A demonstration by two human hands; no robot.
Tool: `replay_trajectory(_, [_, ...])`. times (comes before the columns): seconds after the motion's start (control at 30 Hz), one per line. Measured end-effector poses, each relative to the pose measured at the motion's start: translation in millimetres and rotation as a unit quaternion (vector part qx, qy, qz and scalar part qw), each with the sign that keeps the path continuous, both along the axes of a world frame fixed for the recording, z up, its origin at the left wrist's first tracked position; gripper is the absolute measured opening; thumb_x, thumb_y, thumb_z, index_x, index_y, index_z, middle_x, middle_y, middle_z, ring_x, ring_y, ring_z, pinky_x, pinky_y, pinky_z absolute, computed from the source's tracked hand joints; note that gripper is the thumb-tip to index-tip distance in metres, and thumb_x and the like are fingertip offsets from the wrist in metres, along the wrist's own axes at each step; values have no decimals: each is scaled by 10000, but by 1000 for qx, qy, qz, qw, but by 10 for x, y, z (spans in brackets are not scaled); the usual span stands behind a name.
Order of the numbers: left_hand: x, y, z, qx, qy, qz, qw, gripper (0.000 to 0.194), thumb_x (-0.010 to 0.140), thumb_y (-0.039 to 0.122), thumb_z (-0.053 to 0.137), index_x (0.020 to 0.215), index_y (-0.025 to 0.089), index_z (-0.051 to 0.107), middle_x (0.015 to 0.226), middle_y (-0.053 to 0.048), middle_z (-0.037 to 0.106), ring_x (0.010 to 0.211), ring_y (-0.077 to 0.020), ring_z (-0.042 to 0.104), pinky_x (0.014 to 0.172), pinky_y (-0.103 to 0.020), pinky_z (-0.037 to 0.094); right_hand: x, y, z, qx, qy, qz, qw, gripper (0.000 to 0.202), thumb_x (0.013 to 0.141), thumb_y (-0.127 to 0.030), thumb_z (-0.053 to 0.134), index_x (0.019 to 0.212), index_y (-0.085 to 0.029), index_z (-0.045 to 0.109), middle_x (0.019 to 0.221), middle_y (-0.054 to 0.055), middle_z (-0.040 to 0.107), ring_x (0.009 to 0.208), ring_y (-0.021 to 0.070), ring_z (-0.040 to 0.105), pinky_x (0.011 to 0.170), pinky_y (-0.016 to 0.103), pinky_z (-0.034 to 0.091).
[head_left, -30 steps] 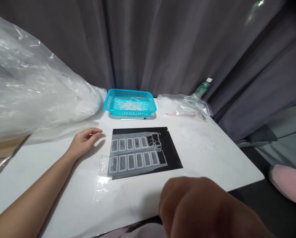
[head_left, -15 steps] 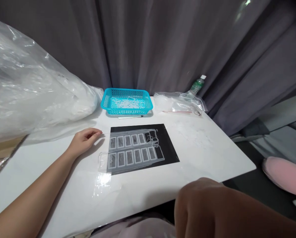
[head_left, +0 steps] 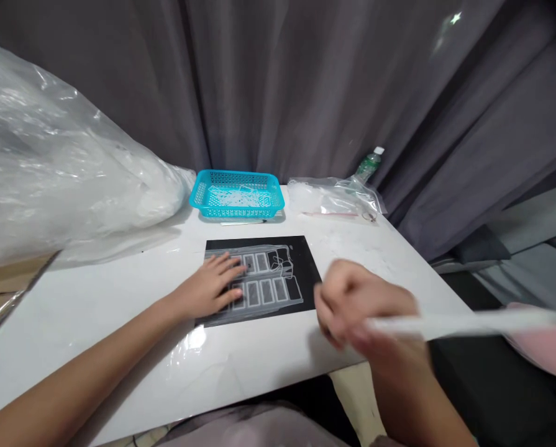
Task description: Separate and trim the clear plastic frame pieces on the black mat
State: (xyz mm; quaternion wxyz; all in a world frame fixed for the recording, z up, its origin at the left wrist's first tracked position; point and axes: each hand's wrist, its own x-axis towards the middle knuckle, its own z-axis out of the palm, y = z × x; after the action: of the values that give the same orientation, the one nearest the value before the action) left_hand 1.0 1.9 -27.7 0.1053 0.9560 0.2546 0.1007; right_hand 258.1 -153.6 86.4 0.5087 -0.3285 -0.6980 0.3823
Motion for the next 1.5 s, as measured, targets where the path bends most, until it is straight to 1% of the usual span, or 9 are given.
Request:
replay_trajectory(0.07, [196,-115,50,-12,14,-85,996,515,931,504,404,1369,239,454,1446,-101,411,1352,-348,314,1076,-574,265,139,334,-292,-60,22,-7,998,108,825,-288,645,899,-212,629,874,39,574,634,114,588,512,240,502])
replay_trajectory(0.17, [399,-236,69,-20,7,-182,983,487,905,553,431,1307,296,526,1478,-84,358,1377,-352,262,1096,-563,227,350,692,-817,-227,-10,-49,973,229,723,-319,745,847,-190,602,726,-2,615,610,110,599,557,232,503])
replay_trajectory(0.27, [450,-270,-11,-14,1,-185,983,600,829,655,484,1348,355,478,1536,-97,206,1382,-437,164,1062,-647,177,441,802,-1195,-313,-26,-33,949,319,605,-362,813,745,-160,610,669,-4,627,565,102,576,526,223,486])
replay_trajectory(0.33, [433,-259,-89,-13,2,-180,984,665,826,663,480,1411,363,382,1547,-105,151,1381,-450,146,1057,-666,145,427,802,-1296,-332,-43,-20,942,335,591,-389,813,724,-146,624,662,1,632,532,93,556,489,213,466])
replay_trajectory(0.5, [398,-218,-197,-14,14,-188,982,674,866,634,435,1460,363,268,1543,-112,163,1386,-425,163,1064,-659,123,364,807,-1268,-315,-116,-16,942,275,668,-383,761,722,-140,644,610,-9,612,502,84,521,435,184,393])
replay_trajectory(0.7, [408,-220,-200,-15,12,-193,981,639,862,638,439,1441,418,280,1555,-79,121,1386,-425,167,1063,-661,122,398,801,-1234,-270,-187,1,945,233,719,-362,720,752,-137,668,722,30,671,623,118,580,553,216,447])
replay_trajectory(0.83, [411,-219,-203,-20,21,-193,981,636,874,628,425,1449,420,249,1557,-85,100,1394,-413,150,1066,-656,118,387,785,-1222,-269,-197,4,943,225,736,-365,705,757,-144,666,740,34,684,633,125,595,561,220,448])
replay_trajectory(1.23, [414,-214,-184,-39,3,-187,982,597,875,614,448,1424,416,323,1560,-79,47,1391,-410,165,1075,-634,136,363,760,-1201,-259,-214,-1,942,180,739,-331,705,748,-154,676,763,35,702,651,130,608,560,216,435])
replay_trajectory(1.5, [415,-227,-167,-44,-6,-178,983,581,874,615,450,1412,428,338,1561,-57,66,1394,-393,173,1085,-613,145,395,707,-1176,-244,-230,11,942,91,772,-253,660,737,-170,670,801,32,699,732,148,641,636,235,479])
